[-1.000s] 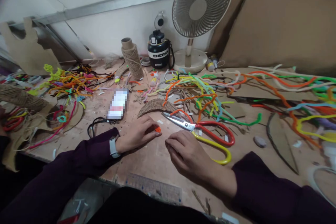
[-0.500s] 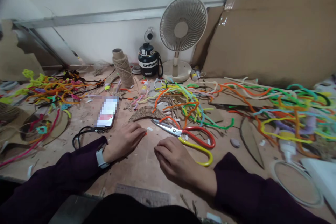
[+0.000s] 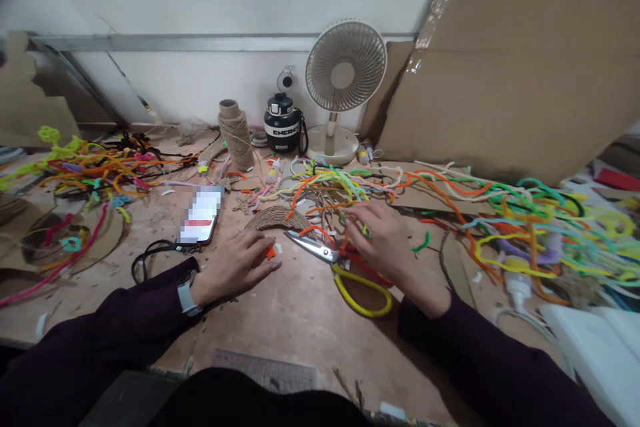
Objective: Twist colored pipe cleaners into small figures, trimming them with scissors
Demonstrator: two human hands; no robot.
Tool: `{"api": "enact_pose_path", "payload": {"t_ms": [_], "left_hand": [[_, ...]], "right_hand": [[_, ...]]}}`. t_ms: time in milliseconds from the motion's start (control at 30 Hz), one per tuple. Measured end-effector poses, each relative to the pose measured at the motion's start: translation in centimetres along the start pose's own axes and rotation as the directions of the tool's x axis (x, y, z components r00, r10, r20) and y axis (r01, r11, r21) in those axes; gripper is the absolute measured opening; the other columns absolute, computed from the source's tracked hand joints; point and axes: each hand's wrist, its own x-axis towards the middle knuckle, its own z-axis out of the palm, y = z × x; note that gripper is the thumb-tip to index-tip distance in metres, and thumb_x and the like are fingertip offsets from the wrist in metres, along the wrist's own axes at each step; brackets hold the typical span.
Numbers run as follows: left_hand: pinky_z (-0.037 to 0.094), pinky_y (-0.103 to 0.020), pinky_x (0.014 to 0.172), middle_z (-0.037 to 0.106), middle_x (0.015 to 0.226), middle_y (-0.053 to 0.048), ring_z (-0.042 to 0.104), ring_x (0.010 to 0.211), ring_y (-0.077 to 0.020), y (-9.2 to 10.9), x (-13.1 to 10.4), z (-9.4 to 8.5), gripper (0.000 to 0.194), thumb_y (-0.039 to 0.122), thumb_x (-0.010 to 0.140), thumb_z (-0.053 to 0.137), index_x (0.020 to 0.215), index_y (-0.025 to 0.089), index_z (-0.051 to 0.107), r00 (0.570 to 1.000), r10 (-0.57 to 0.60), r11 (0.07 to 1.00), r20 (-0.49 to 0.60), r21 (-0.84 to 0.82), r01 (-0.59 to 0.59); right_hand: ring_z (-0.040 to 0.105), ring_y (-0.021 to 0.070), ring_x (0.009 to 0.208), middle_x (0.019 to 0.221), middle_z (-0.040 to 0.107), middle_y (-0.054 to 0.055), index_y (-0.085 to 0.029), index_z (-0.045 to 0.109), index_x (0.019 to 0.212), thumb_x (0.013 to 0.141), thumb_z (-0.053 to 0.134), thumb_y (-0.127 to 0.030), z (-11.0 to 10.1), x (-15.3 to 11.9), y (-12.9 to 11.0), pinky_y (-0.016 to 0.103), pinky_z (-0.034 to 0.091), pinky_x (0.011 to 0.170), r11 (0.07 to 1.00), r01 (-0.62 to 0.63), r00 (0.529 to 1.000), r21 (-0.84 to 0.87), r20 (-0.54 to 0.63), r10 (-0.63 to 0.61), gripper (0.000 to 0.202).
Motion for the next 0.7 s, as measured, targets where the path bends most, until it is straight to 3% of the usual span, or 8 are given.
{"api": "enact_pose_path", "payload": {"t_ms": [133,233,333,400,467,533,600,700], "left_hand": [[0.046,-0.040,0.084,0.063,0.107,-0.012,0.059,0.097,-0.0253,-0.9,0.2,0.2,0.038,0.043,0.094,0.044,0.117,0.016,0.059,0.999,0.020,0.999,-0.040,0.048,-0.018],[0.046,-0.040,0.083,0.064,0.108,-0.012,0.060,0.095,-0.0252,-1.3,0.2,0.1,0.034,0.038,0.093,0.047,0.115,0.016,0.060,0.996,0.011,1.000,-0.092,0.026,-0.008],[0.047,-0.038,0.082,0.064,0.107,-0.013,0.060,0.095,-0.0242,-1.4,0.4,-0.4,0.033,0.037,0.089,0.054,0.112,0.015,0.062,0.989,-0.032,0.993,-0.147,-0.116,0.015],[0.048,-0.035,0.082,0.064,0.103,-0.012,0.060,0.094,-0.0227,-1.4,0.7,-0.8,0.031,0.036,0.087,0.057,0.108,0.015,0.064,0.982,-0.088,0.968,-0.166,-0.246,0.045],[0.048,-0.034,0.081,0.064,0.098,-0.011,0.060,0.092,-0.0207,-1.5,1.2,-1.3,0.028,0.036,0.087,0.057,0.103,0.016,0.067,0.975,-0.170,0.916,-0.142,-0.387,0.103],[0.048,-0.031,0.077,0.065,0.094,-0.008,0.060,0.087,-0.0182,-1.7,1.9,-1.7,0.027,0.038,0.089,0.055,0.099,0.017,0.068,0.968,-0.246,0.819,-0.050,-0.544,0.180],[0.048,-0.029,0.074,0.065,0.091,-0.007,0.060,0.084,-0.0167,-1.9,2.5,-2.0,0.028,0.039,0.090,0.053,0.096,0.017,0.068,0.953,-0.292,0.686,0.077,-0.677,0.265],[0.047,-0.027,0.070,0.066,0.090,-0.006,0.060,0.081,-0.0158,-1.8,3.5,-2.0,0.030,0.041,0.088,0.055,0.096,0.015,0.067,0.915,-0.326,0.477,0.238,-0.794,0.376]], "right_hand": [[0.061,0.0228,0.083,0.087,0.067,0.010,-0.017,0.068,0.091,0.093,0.048,-0.030,0.6,0.6,0.6,0.035,0.048,0.075,0.998,-0.063,0.986,-0.012,0.152,0.064,0.023],[0.059,0.0216,0.079,0.083,0.066,0.009,-0.017,0.069,0.090,0.091,0.051,-0.033,1.8,0.9,-0.5,0.032,0.044,0.070,0.997,-0.075,0.933,-0.017,0.353,0.076,0.025],[0.057,0.0211,0.076,0.078,0.064,0.009,-0.017,0.070,0.079,0.087,0.055,-0.034,2.6,1.3,-1.2,0.032,0.041,0.068,0.994,-0.111,0.880,0.006,0.465,0.095,0.023],[0.056,0.0197,0.075,0.075,0.063,0.007,-0.018,0.068,0.073,0.086,0.054,-0.033,2.5,1.6,-0.9,0.031,0.041,0.068,0.961,-0.236,0.868,0.143,0.476,0.142,0.025],[0.056,0.0179,0.072,0.074,0.063,0.005,-0.018,0.067,0.075,0.085,0.055,-0.040,2.0,1.9,-0.3,0.029,0.042,0.065,0.826,-0.460,0.825,0.325,0.502,0.262,0.027],[0.056,0.0160,0.069,0.075,0.064,0.003,-0.018,0.066,0.080,0.081,0.060,-0.048,1.4,2.2,0.3,0.028,0.042,0.063,0.589,-0.662,0.735,0.464,0.556,0.389,0.031],[0.054,0.0133,0.065,0.074,0.063,0.001,-0.018,0.064,0.081,0.073,0.069,-0.053,1.1,2.3,0.6,0.026,0.042,0.060,0.359,-0.757,0.653,0.547,0.608,0.451,0.036],[0.050,0.0097,0.056,0.067,0.060,-0.002,-0.018,0.061,0.080,0.064,0.077,-0.051,1.0,2.3,0.3,0.023,0.039,0.053,0.119,-0.801,0.569,0.587,0.683,0.458,0.040]]}}
